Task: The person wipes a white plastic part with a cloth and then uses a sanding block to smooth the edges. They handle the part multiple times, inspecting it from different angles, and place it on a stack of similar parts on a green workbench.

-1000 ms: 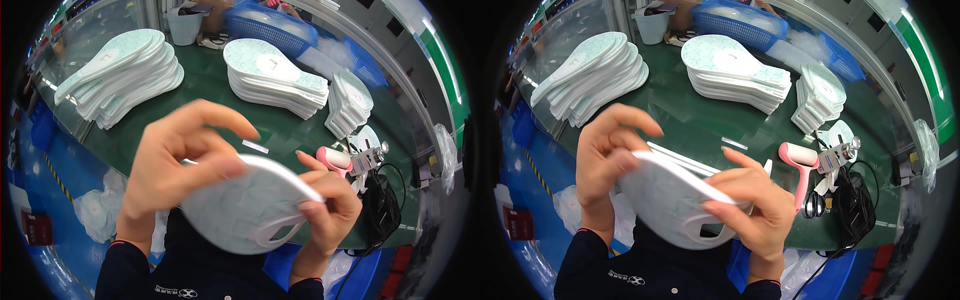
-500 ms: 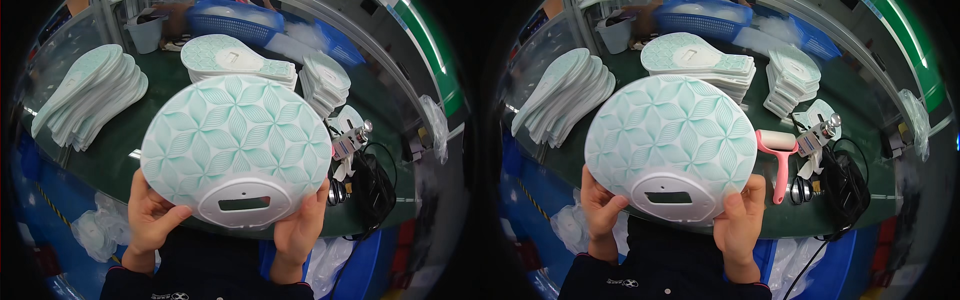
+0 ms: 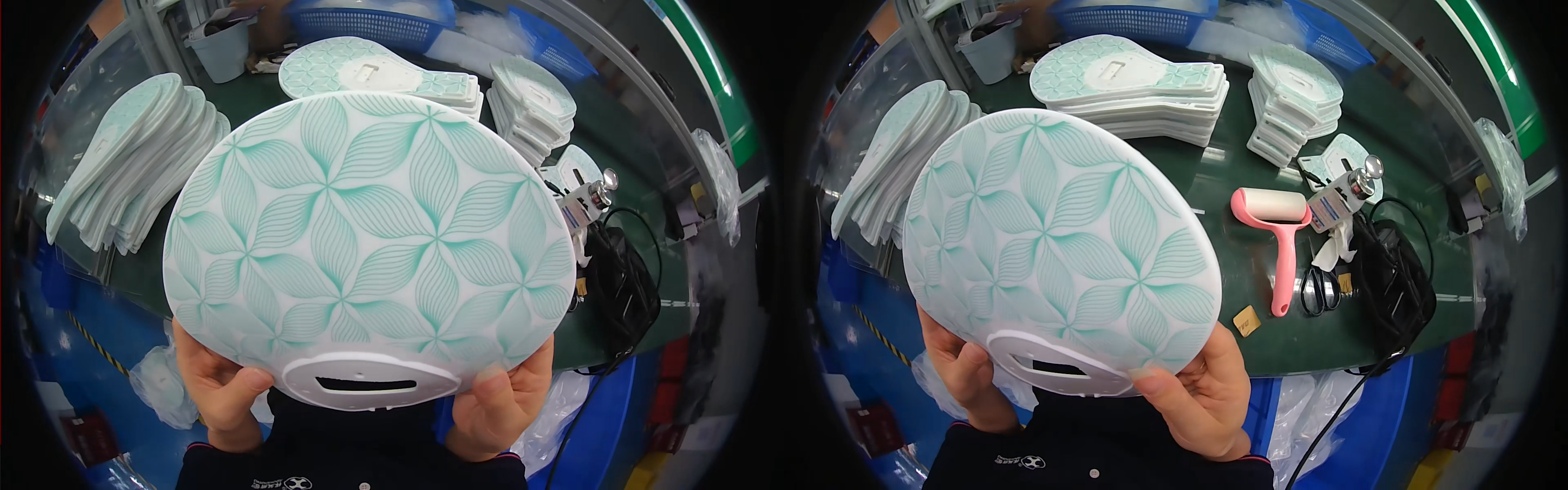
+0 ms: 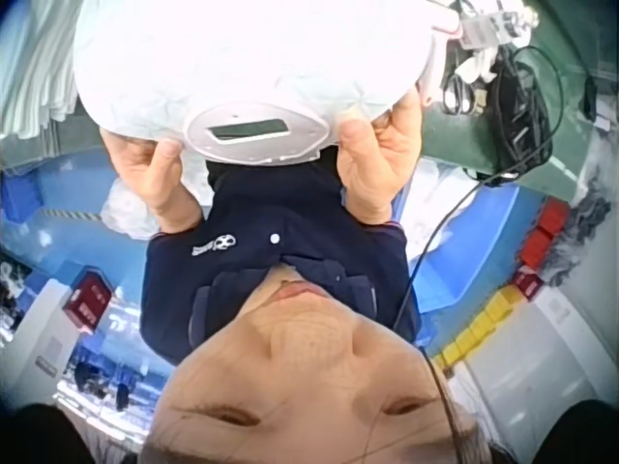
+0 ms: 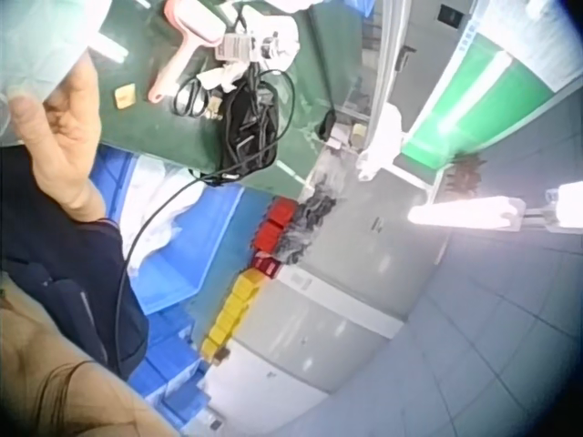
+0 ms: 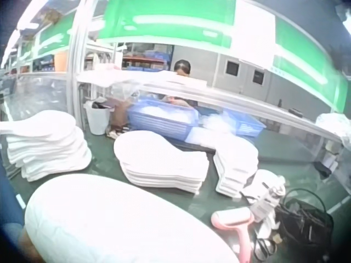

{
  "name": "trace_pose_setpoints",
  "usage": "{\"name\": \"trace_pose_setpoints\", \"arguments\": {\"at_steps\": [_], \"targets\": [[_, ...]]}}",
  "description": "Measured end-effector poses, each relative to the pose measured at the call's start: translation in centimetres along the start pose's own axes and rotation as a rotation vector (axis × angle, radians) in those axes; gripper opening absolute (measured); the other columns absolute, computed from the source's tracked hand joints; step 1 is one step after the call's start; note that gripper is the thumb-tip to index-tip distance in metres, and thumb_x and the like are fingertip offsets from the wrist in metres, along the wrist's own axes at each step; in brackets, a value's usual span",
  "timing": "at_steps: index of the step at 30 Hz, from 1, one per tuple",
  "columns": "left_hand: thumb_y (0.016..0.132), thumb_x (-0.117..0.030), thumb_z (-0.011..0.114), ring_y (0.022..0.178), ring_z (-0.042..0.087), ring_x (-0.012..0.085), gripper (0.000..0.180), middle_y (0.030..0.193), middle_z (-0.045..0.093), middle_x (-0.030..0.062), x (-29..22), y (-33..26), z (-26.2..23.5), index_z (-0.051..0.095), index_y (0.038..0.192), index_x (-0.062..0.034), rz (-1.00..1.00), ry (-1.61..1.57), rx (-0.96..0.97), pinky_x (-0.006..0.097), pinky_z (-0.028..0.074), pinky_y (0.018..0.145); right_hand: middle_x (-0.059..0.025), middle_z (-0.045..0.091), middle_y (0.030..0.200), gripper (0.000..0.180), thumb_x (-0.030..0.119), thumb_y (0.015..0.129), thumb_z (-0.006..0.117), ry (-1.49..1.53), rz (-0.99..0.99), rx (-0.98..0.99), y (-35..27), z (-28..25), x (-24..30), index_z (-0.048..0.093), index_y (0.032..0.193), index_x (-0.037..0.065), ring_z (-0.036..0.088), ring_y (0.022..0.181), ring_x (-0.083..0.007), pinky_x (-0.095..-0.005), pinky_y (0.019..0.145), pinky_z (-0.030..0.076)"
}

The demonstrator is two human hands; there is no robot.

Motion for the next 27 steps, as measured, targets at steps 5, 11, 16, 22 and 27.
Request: {"name": "trace_pose_setpoints", "arguments": {"at_steps": [5,11,16,22,27], "targets": [[0.057,-0.006,0.063,0.093,0.049,0.0225,0.075,0.105,0.045,0.0172,-0.1,-0.2,-0.1,0.021,0.118,0.0052,0.022,0.005,-0.027,0.031,0.04,0.079,-0.0193,0.046,0.105,0.049,-0.011,0.071,0.048,0.04,-0.016,0.042,0.0,0.3,0.0,0.026,0.115,-0.007,0.049,0.095,-0.0207,-0.0302,0.08,0.039],[0.057,-0.003,0.062,0.092,0.05,0.0229,0.072,0.104,0.045,0.0176,0.5,-0.5,0.3,0.023,0.117,0.0041,0.0,0.012,0.021,0.031,0.041,0.078,-0.0193,0.044,0.105,0.055,-0.014,0.066,0.053,-0.18,0.017,0.013,1.0,1.2,-0.7,0.025,0.112,-0.006,0.05,0.093,-0.0229,-0.0337,0.081,0.041],[0.057,0.0,0.062,0.091,0.051,0.0231,0.068,0.104,0.046,0.018,0.8,-0.5,0.9,0.027,0.115,0.0038,-0.009,-0.036,0.092,0.032,0.041,0.078,-0.0177,0.04,0.11,0.046,0.01,0.077,0.049,-0.05,0.244,-0.072,0.9,-0.2,-1.4,0.025,0.115,-0.004,0.045,0.1,-0.0255,-0.0372,0.083,0.04],[0.062,0.007,0.059,0.088,0.053,0.0233,0.06,0.098,0.052,0.0196,0.2,0.1,1.3,0.029,0.114,0.0083,0.03,-0.043,0.156,0.032,0.041,0.078,-0.0069,0.039,0.119,0.055,0.046,0.084,0.022,0.544,0.241,-0.725,0.4,-3.0,-3.1,0.029,0.122,0.006,0.042,0.102,-0.0272,-0.0482,0.058,0.045],[0.067,0.009,0.056,0.082,0.055,0.0178,0.046,0.089,0.057,0.0187,-1.3,1.1,2.5,0.037,0.109,0.0144,0.049,-0.003,0.274,0.026,0.042,0.075,-0.0061,0.034,0.124,0.05,0.043,0.085,0.023,0.351,0.289,-0.367,0.8,-3.2,-3.8,0.028,0.124,0.013,0.034,0.111,-0.0278,-0.0462,0.088,0.031]]}}
Point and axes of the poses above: each hand's wrist, its own y-axis towards the middle knuckle, its own z-axis out of the palm, x = y × z, the point moved 7 cm from there along y, towards the middle knuckle
